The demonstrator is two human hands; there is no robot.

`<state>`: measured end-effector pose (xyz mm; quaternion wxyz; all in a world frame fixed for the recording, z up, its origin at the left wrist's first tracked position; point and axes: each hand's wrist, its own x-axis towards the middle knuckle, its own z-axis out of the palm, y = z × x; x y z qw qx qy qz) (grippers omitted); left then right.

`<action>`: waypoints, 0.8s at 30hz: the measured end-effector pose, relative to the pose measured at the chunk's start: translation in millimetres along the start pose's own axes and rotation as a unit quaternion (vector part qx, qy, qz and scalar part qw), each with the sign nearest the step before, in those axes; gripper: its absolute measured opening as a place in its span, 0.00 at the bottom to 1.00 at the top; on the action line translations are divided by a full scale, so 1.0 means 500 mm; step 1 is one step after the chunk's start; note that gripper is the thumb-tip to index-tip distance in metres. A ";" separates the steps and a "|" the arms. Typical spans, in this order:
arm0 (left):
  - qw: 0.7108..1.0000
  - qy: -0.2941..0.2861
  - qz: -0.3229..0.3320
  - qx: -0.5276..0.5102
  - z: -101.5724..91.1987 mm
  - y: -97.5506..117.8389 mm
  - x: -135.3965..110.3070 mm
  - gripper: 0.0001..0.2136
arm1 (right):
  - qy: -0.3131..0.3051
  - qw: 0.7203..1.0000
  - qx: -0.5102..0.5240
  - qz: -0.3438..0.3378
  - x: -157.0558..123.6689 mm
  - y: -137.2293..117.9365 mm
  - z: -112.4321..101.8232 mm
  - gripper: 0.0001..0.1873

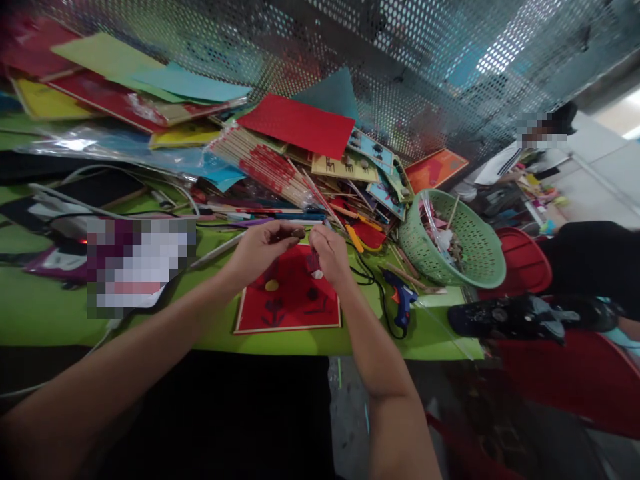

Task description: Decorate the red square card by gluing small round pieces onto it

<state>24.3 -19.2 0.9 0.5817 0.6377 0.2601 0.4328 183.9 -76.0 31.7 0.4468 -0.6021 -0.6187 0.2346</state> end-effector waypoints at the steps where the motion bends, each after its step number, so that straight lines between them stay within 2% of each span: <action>1: 1.000 0.006 -0.010 -0.014 0.000 -0.003 0.002 0.11 | 0.020 1.000 0.016 -0.003 0.003 0.003 -0.005 0.16; 4: 0.998 0.030 -0.034 -0.036 -0.004 -0.012 0.005 0.12 | 0.092 0.995 0.026 0.006 0.013 0.016 -0.024 0.15; 6: 0.997 0.042 -0.047 -0.045 -0.006 -0.015 0.007 0.13 | 0.139 0.990 -0.001 0.003 0.019 0.026 -0.034 0.09; 7: 0.997 0.047 -0.050 -0.046 -0.006 -0.015 0.007 0.13 | 0.151 0.988 -0.016 -0.005 0.020 0.029 -0.037 0.08; 8: 0.996 0.049 -0.050 -0.045 -0.007 -0.015 0.008 0.13 | 0.150 0.988 -0.025 -0.012 0.021 0.030 -0.037 0.11; 9: 0.997 0.050 -0.047 -0.041 -0.007 -0.015 0.008 0.13 | 0.134 0.990 -0.027 -0.016 0.020 0.029 -0.035 0.14; 12: 0.999 0.035 -0.024 -0.015 -0.005 -0.010 0.007 0.12 | 0.054 0.999 -0.006 -0.007 0.010 0.020 -0.020 0.12; 14: 0.999 0.027 -0.006 0.017 -0.003 -0.005 0.004 0.11 | 0.021 0.999 -0.023 -0.006 0.003 0.012 -0.009 0.14; 18: 0.995 0.006 0.025 0.094 0.000 0.006 -0.002 0.10 | -0.015 0.994 -0.109 -0.013 -0.007 0.005 0.001 0.20; 21: 0.996 -0.017 0.020 0.085 0.002 0.007 -0.005 0.09 | -0.041 0.994 -0.098 -0.013 -0.009 0.005 0.002 0.22; 24: 0.999 -0.030 0.000 0.036 0.004 0.004 -0.005 0.09 | -0.032 0.998 -0.058 -0.007 -0.009 0.007 0.003 0.23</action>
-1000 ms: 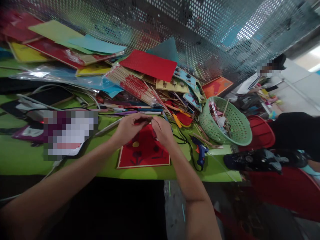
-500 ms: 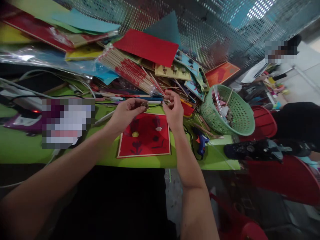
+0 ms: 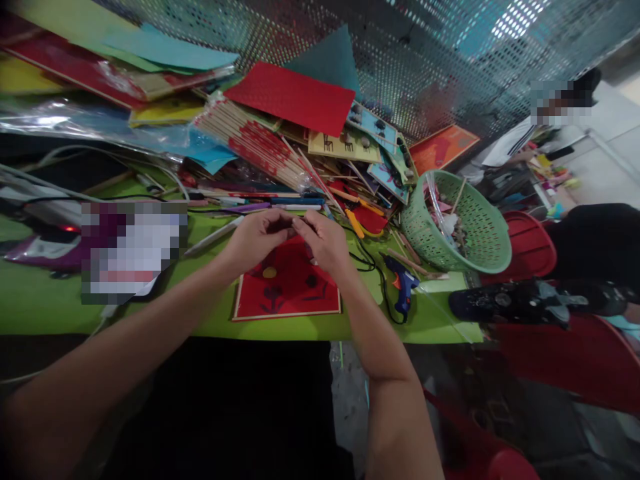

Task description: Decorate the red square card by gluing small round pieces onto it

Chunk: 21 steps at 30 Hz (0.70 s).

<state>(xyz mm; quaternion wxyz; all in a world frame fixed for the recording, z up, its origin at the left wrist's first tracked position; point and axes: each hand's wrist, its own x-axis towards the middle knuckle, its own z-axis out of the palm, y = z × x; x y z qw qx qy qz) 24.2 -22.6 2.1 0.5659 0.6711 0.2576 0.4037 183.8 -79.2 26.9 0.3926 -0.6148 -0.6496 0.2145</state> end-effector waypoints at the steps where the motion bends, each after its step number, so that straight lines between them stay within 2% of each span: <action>1: 1.000 -0.003 -0.005 -0.021 0.001 -0.001 0.000 0.10 | 0.007 1.000 0.018 0.006 0.001 0.000 0.000 0.24; 6: 0.996 0.003 -0.025 -0.080 0.000 -0.006 0.003 0.12 | 0.008 0.995 0.096 0.037 0.007 0.000 -0.001 0.25; 15: 0.998 0.004 -0.003 -0.058 0.004 -0.011 -0.001 0.11 | -0.022 0.999 -0.018 0.019 -0.002 -0.007 -0.007 0.21; 21: 0.998 0.008 -0.008 -0.059 -0.001 -0.006 0.000 0.10 | -0.027 0.999 0.036 0.018 0.001 0.003 -0.001 0.17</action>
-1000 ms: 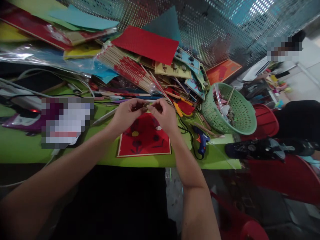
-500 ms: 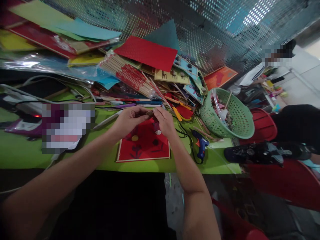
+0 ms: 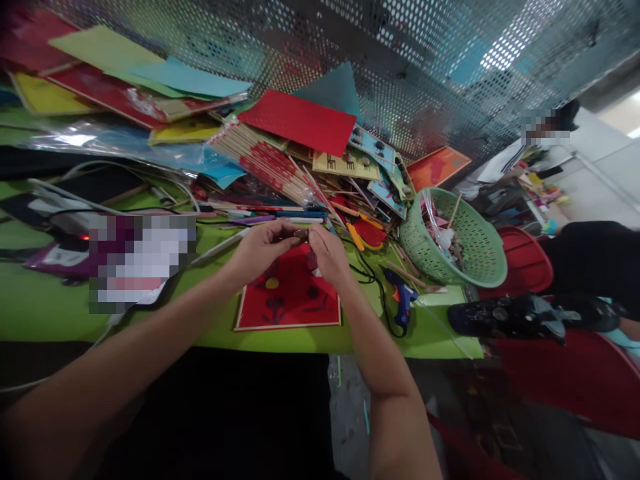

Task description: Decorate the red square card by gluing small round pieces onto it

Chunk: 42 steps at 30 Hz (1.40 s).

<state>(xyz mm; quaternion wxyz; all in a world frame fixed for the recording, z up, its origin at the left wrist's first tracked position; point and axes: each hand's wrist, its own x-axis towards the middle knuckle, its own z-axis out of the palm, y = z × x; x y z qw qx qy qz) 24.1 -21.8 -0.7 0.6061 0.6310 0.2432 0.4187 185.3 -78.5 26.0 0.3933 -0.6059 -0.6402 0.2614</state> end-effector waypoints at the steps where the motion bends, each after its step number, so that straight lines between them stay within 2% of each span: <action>1: 1.000 0.000 0.002 -0.004 -0.001 0.001 0.001 0.10 | 0.004 1.000 0.014 0.005 0.000 0.000 0.002 0.17; 13: 1.000 -0.001 0.029 0.006 -0.004 0.000 0.002 0.12 | 0.011 0.995 0.093 0.030 -0.001 -0.007 0.011 0.18; 17: 0.998 0.002 0.047 0.042 -0.003 0.002 -0.001 0.12 | 0.000 0.992 0.114 0.045 0.001 -0.007 0.010 0.18; 21: 0.998 0.004 0.046 0.046 -0.004 -0.001 -0.001 0.12 | -0.015 0.992 0.116 0.045 0.001 -0.009 0.009 0.15; 28: 0.995 0.004 0.067 0.070 -0.004 0.005 -0.003 0.13 | 0.007 0.993 0.114 0.041 -0.001 -0.006 0.015 0.16; 31: 0.994 0.007 0.076 0.083 -0.003 0.003 -0.003 0.13 | 0.000 0.992 0.117 0.044 0.000 -0.007 0.012 0.16; 42: 0.996 -0.002 0.058 0.063 -0.004 -0.006 -0.001 0.13 | -0.005 0.991 0.127 0.049 0.001 -0.013 0.008 0.16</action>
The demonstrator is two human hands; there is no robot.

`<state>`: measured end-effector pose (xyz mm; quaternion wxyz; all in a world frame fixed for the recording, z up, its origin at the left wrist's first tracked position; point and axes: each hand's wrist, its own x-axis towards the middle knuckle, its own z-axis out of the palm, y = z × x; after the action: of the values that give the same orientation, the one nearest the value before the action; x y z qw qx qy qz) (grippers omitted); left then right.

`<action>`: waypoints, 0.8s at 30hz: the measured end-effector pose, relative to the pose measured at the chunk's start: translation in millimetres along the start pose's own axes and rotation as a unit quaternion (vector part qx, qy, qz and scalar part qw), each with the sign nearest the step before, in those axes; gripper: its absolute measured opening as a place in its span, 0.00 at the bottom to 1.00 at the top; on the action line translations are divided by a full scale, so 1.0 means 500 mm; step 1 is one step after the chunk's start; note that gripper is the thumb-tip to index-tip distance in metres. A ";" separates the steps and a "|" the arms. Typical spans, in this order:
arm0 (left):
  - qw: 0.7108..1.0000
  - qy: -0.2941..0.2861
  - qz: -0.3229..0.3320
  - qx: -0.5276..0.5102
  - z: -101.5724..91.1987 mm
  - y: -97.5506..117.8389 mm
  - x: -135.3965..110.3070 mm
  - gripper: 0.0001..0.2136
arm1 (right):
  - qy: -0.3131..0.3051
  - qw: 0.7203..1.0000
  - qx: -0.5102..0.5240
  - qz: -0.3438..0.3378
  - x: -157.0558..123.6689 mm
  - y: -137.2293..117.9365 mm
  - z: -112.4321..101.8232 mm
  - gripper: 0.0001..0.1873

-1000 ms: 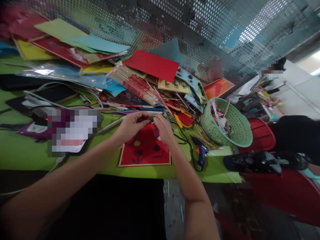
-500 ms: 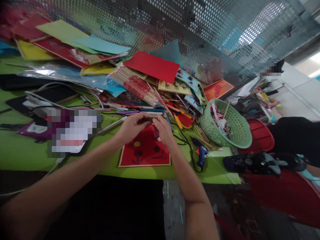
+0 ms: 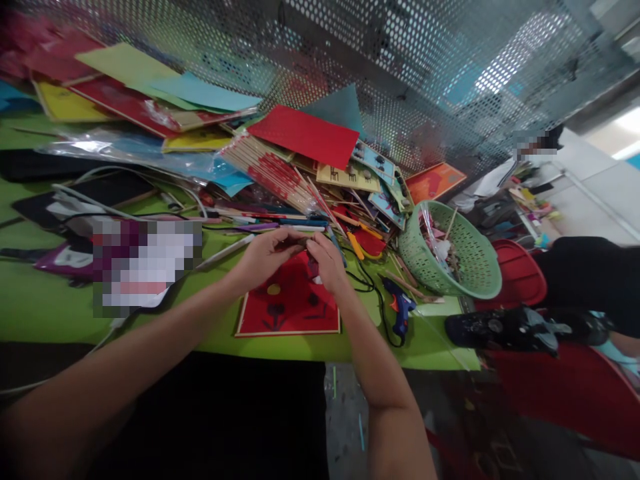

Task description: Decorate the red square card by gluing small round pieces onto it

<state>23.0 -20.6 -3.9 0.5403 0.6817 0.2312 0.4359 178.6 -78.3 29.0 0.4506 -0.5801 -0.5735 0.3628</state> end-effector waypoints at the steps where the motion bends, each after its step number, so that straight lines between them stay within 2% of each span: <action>1: 1.000 -0.001 -0.003 -0.006 0.000 0.000 0.000 0.13 | -0.004 1.000 -0.001 0.001 0.000 0.001 -0.001 0.16; 4: 0.998 0.017 -0.033 -0.054 0.002 0.001 0.003 0.11 | -0.007 1.000 -0.006 -0.009 0.001 0.004 0.000 0.13; 9: 0.979 0.041 -0.083 -0.183 0.002 0.006 0.008 0.12 | 0.070 0.990 -0.070 -0.100 0.000 0.009 0.011 0.13; 16: 0.972 0.037 -0.117 -0.201 -0.002 0.016 0.005 0.12 | 0.122 0.955 -0.206 -0.175 -0.006 0.018 0.005 0.09; 24: 0.950 0.057 -0.137 -0.276 0.001 0.017 0.005 0.08 | 0.122 0.945 -0.231 -0.195 -0.015 0.015 0.017 0.07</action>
<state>23.6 -21.7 4.8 0.7476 0.4418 0.2232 0.4428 172.7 -84.4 18.5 0.4328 -0.5846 -0.6843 0.0516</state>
